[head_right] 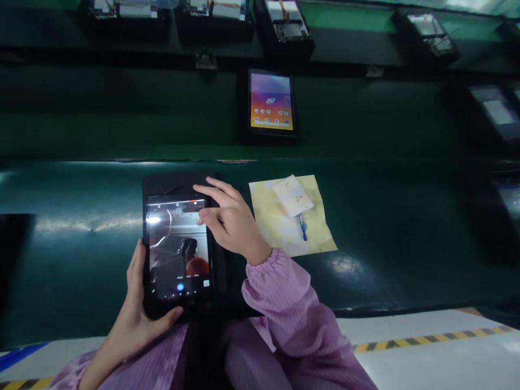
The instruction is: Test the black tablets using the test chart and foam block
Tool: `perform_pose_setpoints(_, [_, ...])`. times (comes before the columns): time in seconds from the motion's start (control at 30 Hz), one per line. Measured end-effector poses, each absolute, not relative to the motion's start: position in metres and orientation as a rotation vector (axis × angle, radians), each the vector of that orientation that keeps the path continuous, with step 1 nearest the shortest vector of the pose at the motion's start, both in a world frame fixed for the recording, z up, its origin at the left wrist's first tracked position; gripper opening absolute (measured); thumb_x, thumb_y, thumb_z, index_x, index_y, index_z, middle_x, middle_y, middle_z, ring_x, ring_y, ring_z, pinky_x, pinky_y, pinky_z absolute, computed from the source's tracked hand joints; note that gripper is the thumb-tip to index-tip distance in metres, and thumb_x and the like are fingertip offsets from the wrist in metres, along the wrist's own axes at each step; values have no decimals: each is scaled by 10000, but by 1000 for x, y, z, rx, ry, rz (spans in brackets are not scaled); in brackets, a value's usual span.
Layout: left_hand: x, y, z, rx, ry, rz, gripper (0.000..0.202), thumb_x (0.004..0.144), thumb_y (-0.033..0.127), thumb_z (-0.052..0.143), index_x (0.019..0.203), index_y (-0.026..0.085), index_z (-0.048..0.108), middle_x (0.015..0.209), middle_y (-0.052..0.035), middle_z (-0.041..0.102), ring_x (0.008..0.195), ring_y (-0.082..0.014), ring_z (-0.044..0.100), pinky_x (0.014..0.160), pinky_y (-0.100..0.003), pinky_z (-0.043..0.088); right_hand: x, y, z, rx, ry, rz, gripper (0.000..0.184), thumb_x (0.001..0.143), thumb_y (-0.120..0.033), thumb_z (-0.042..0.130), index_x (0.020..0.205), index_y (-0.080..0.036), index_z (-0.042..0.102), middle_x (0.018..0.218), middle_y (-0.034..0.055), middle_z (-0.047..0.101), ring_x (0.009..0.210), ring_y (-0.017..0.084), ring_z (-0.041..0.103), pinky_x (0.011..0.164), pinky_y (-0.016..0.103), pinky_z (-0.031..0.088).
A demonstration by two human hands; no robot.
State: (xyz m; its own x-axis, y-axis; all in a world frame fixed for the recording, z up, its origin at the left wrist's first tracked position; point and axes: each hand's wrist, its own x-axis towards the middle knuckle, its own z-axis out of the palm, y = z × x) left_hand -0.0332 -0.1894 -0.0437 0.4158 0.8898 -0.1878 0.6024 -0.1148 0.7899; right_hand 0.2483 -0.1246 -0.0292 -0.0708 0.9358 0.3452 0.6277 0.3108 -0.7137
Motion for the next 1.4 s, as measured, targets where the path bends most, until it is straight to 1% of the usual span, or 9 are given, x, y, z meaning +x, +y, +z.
perform_pose_setpoints(0.07, [-33, -189, -44, 1830, 1284, 426, 1248, 843, 447, 833, 1704, 386, -68, 1803, -119, 10, 1655, -437, 73, 1250, -755, 259, 248, -125, -29, -1369, -1769, 486, 671, 1139, -530, 319, 762, -276, 813, 1378, 20, 746, 1438, 258, 570, 1154, 540, 520])
perform_pose_setpoints(0.37, [-31, -189, -41, 1862, 1297, 428, 1253, 832, 420, 843, 1710, 365, -49, 1804, -135, 15, 1652, -452, 62, 1253, -745, 263, 249, -126, -32, -1388, -1747, 400, 628, 1133, -544, 313, 900, -302, 845, 1341, 17, 761, 1369, 264, 611, 1101, 540, 552])
perform_pose_setpoints(0.6, [-33, -190, -44, 1824, 1316, 401, 1265, 837, 429, 843, 1705, 373, -75, 1801, -144, -5, 1650, -457, 70, 1243, -760, 270, 244, -125, -33, -1416, -1814, 353, 577, 1132, -537, 320, 1064, -281, 833, 1432, 60, 705, 1405, 273, 576, 1114, 546, 549])
perform_pose_setpoints(0.77, [-32, -191, -45, 1840, 1316, 418, 1264, 832, 452, 844, 1706, 375, -67, 1800, -143, 17, 1646, -461, 88, 1236, -761, 288, 243, -125, -33, -1437, -1832, 387, 546, 1130, -547, 303, 1158, -331, 803, 1494, 39, 656, 1438, 270, 541, 1140, 566, 524])
perform_pose_setpoints(0.9, [-32, -191, -45, 1849, 1316, 429, 1258, 838, 442, 841, 1707, 367, -65, 1794, -165, 24, 1645, -469, 86, 1230, -766, 294, 240, -126, -35, -1415, -1880, 393, 525, 1126, -560, 304, 1245, -334, 763, 1559, 45, 599, 1479, 271, 500, 1173, 563, 498])
perform_pose_setpoints(1.1, [-30, -192, -46, 1854, 1331, 430, 1239, 844, 438, 830, 1710, 353, -52, 1787, -182, 44, 1643, -475, 95, 1227, -771, 293, 229, -125, -31, -1432, -1972, 369, 531, 1122, -569, 301, 1368, -304, 691, 1635, 67, 523, 1544, 271, 422, 1239, 548, 431])
perform_pose_setpoints(1.2, [-31, -193, -49, 1861, 1326, 435, 1244, 837, 446, 834, 1711, 347, -46, 1787, -178, 50, 1643, -473, 106, 1224, -768, 306, 220, -122, -27, -1449, -2054, 362, 567, 1124, -572, 288, 1423, -271, 663, 1674, 82, 473, 1581, 276, 365, 1287, 546, 356])
perform_pose_setpoints(1.33, [-32, -193, -53, 1870, 1314, 455, 1244, 835, 441, 832, 1711, 352, -46, 1791, -166, 48, 1643, -474, 105, 1219, -780, 304, 208, -119, -26, -1518, -2183, 404, 588, 1097, -631, 326, 1474, -293, 624, 1746, 66, 360, 1630, 315, 273, 1331, 626, 209])
perform_pose_setpoints(1.4, [-32, -193, -55, 1871, 1311, 464, 1251, 828, 443, 838, 1712, 354, -43, 1793, -164, 45, 1642, -479, 105, 1215, -786, 304, 205, -121, -24, -1550, -2188, 428, 634, 1080, -672, 310, 1496, -291, 599, 1761, 68, 326, 1643, 326, 241, 1335, 647, 175])
